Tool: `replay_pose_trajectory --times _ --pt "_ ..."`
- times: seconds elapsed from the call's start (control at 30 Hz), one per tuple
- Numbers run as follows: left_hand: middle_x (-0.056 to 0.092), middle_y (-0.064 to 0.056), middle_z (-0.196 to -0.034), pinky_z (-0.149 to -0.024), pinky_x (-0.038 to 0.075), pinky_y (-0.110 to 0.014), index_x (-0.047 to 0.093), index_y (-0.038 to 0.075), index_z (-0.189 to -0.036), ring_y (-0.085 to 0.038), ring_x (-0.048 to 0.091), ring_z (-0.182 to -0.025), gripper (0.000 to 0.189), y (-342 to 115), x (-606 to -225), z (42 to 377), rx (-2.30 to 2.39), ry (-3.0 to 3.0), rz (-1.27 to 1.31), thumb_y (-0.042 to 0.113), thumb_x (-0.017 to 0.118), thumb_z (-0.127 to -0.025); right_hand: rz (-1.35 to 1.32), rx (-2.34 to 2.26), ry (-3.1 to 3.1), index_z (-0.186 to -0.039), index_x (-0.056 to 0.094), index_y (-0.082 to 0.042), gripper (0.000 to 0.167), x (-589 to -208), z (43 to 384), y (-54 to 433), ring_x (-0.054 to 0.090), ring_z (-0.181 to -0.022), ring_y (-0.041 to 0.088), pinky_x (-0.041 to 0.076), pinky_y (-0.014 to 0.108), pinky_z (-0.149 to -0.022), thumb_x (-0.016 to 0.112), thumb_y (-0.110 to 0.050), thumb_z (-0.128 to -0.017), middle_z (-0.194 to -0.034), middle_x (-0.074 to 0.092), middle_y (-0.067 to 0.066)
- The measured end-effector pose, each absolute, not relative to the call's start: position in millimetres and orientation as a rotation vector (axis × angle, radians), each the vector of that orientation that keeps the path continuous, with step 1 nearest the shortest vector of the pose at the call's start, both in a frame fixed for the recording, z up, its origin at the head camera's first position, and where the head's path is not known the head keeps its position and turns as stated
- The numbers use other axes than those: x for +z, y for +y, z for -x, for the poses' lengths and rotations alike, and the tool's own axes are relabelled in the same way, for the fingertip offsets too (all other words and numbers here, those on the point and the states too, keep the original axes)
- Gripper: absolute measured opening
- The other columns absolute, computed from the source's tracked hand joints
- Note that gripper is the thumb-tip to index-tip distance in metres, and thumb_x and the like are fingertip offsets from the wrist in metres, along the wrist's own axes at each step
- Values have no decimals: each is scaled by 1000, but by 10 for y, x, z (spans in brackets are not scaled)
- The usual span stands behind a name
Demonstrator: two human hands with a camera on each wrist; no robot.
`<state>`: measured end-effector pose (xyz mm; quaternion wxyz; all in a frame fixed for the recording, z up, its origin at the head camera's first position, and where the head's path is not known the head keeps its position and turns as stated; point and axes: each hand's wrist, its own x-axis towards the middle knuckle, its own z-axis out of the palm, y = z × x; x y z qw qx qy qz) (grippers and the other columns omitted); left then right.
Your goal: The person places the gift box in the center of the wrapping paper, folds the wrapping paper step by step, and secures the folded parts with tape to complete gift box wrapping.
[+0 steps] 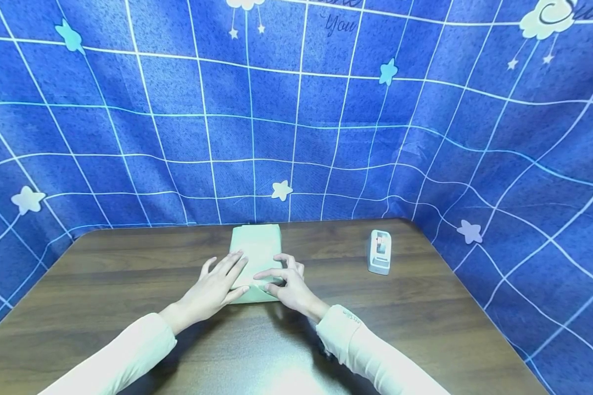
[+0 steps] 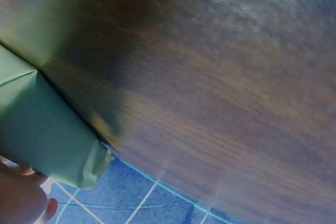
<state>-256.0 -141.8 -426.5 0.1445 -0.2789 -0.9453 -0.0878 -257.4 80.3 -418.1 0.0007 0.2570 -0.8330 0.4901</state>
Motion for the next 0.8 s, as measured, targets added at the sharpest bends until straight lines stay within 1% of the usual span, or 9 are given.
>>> replay_pose_trajectory --times 0.07,0.13,0.23,0.33,0.43,0.53,0.7,0.8 --pt "26 -13 -149 -106 17 -59 32 8 -142 -29 26 -137 66 -1414 -4265 2560 -252 -2723 805 52 38 -93 -808 1539 -2598 -106 69 -22 25 -4179 2579 801 11 -124 32 21 57 -98 63 -12 -84 -141 28 9" --pt "27 -14 -149 -106 17 -59 32 8 -142 -29 26 -137 66 -1411 -4264 2560 -256 -2721 805 52 39 -93 -802 1522 -2579 -113 66 -23 31 -4173 2584 792 12 -125 32 21 56 -99 65 -15 -83 -141 27 11" --pt "27 -14 -149 -106 17 -59 32 8 -141 -29 26 -137 66 -1409 -4261 2560 -257 -2718 803 52 39 -93 -766 1495 -2562 -125 55 -22 47 -4171 2599 761 15 -125 33 22 56 -98 69 -20 -80 -141 25 16" --pt "27 -14 -149 -106 18 -60 32 7 -141 -29 26 -137 66 -1411 -4258 2557 -250 -2716 804 52 38 -93 -699 1474 -2579 -134 43 -17 63 -4175 2619 716 17 -123 35 24 58 -97 71 -25 -78 -140 23 19" --pt "27 -14 -149 -105 18 -60 32 7 -141 -29 26 -137 66 -1414 -4256 2554 -252 -2714 810 51 38 -93 -613 1490 -2607 -138 35 -12 72 -4183 2642 672 17 -124 36 25 58 -98 72 -28 -77 -140 20 19" --pt "27 -15 -149 -105 18 -60 32 7 -141 -30 26 -137 65 -1412 -4255 2554 -258 -2708 816 51 38 -93 -541 1508 -2639 -139 29 -9 80 -4182 2661 644 17 -125 35 26 55 -100 73 -30 -75 -141 18 16" --pt "28 -15 -149 -105 18 -60 32 7 -141 -29 26 -137 66 -1408 -4254 2556 -251 -2710 809 52 38 -93 -475 1507 -2662 -142 19 -3 93 -4171 2697 612 18 -126 38 27 55 -100 74 -30 -72 -143 15 20" --pt "28 -14 -149 -105 18 -60 32 7 -141 -29 26 -137 66 -1405 -4256 2559 -252 -2714 804 52 38 -93 -430 1524 -2675 -143 13 -3 101 -4162 2722 581 18 -126 39 26 55 -101 75 -30 -68 -143 16 21"
